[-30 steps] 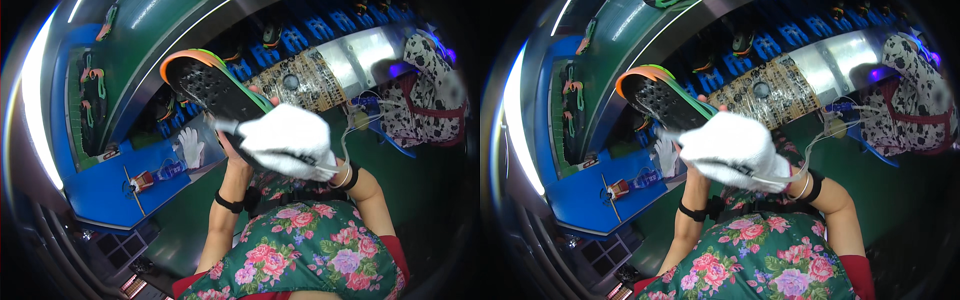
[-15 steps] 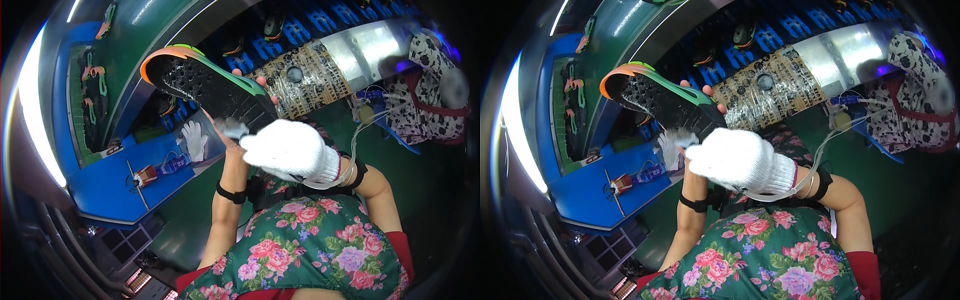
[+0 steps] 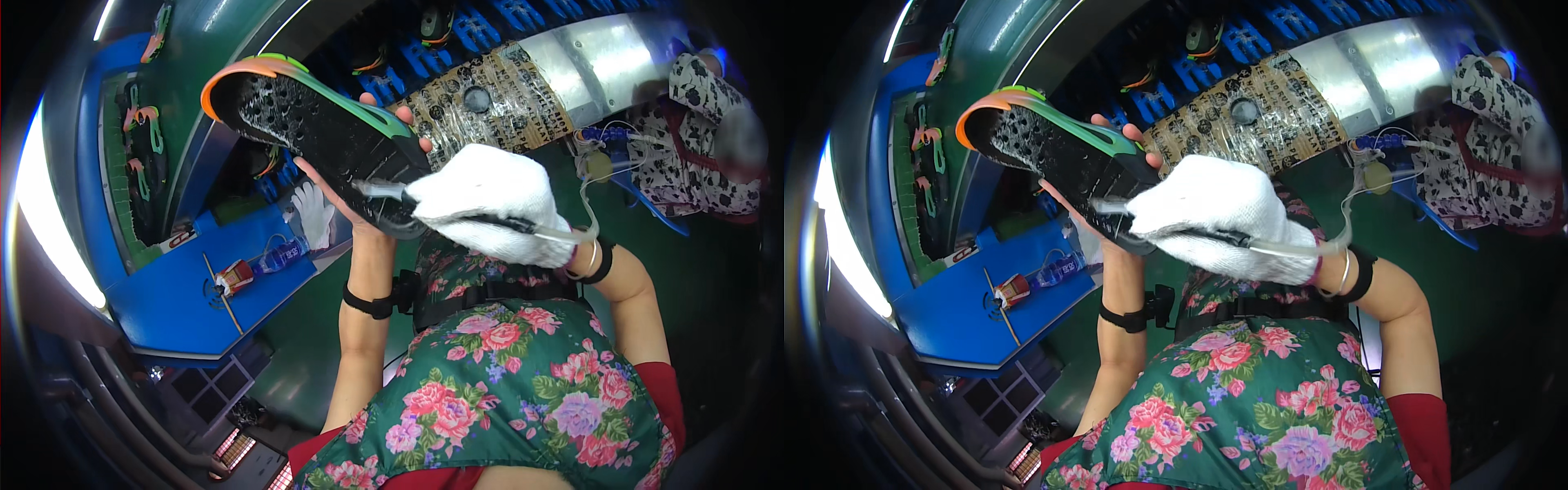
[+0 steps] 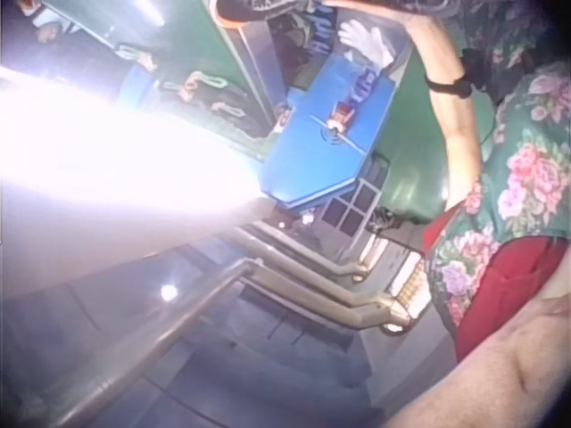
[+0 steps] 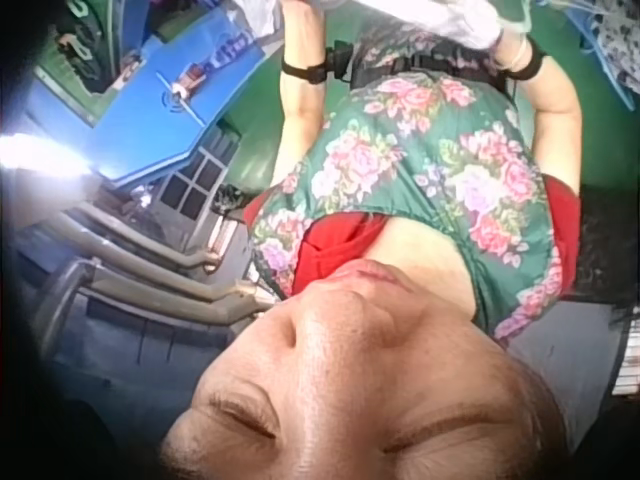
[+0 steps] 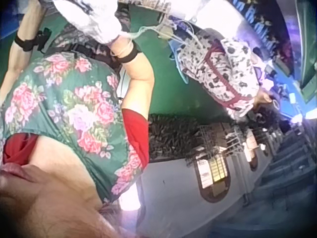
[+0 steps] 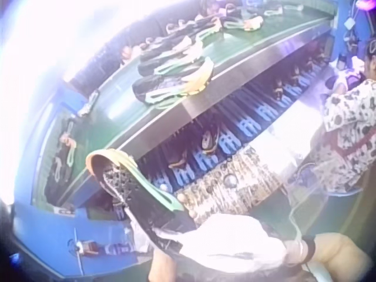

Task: Apply adhesive to the edges and surfaces of shoe soles using a brush.

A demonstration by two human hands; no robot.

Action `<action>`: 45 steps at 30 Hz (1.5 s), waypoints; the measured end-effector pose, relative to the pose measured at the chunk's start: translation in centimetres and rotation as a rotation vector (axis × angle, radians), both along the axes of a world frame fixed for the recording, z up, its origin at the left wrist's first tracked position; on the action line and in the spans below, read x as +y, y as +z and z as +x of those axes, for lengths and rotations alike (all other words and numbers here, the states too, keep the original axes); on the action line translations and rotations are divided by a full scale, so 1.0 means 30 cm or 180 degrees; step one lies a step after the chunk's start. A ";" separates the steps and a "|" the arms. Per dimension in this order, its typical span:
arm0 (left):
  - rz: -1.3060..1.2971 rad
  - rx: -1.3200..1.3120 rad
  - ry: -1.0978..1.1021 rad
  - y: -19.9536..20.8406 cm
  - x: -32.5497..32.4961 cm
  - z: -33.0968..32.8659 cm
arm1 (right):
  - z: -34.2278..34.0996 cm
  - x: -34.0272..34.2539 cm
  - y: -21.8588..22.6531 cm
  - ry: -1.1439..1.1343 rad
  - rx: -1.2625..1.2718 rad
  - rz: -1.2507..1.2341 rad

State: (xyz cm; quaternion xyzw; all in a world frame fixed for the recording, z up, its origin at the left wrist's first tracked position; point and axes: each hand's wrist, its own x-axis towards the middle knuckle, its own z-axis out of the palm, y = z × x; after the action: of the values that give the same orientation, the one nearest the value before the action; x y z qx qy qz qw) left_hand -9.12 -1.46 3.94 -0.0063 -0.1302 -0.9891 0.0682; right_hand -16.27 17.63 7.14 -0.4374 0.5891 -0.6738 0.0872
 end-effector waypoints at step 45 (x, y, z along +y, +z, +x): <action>-0.0220 -0.1096 -0.0736 0.032 -0.156 0.097 | 0.018 -0.034 0.008 0.1415 -0.0778 0.0107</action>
State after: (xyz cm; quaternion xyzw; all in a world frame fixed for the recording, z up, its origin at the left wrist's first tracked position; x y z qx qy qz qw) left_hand -6.22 -6.13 4.90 0.1456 -0.1722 -0.9718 -0.0693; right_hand -15.74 16.61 7.38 -0.4699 0.4747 -0.6761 0.3110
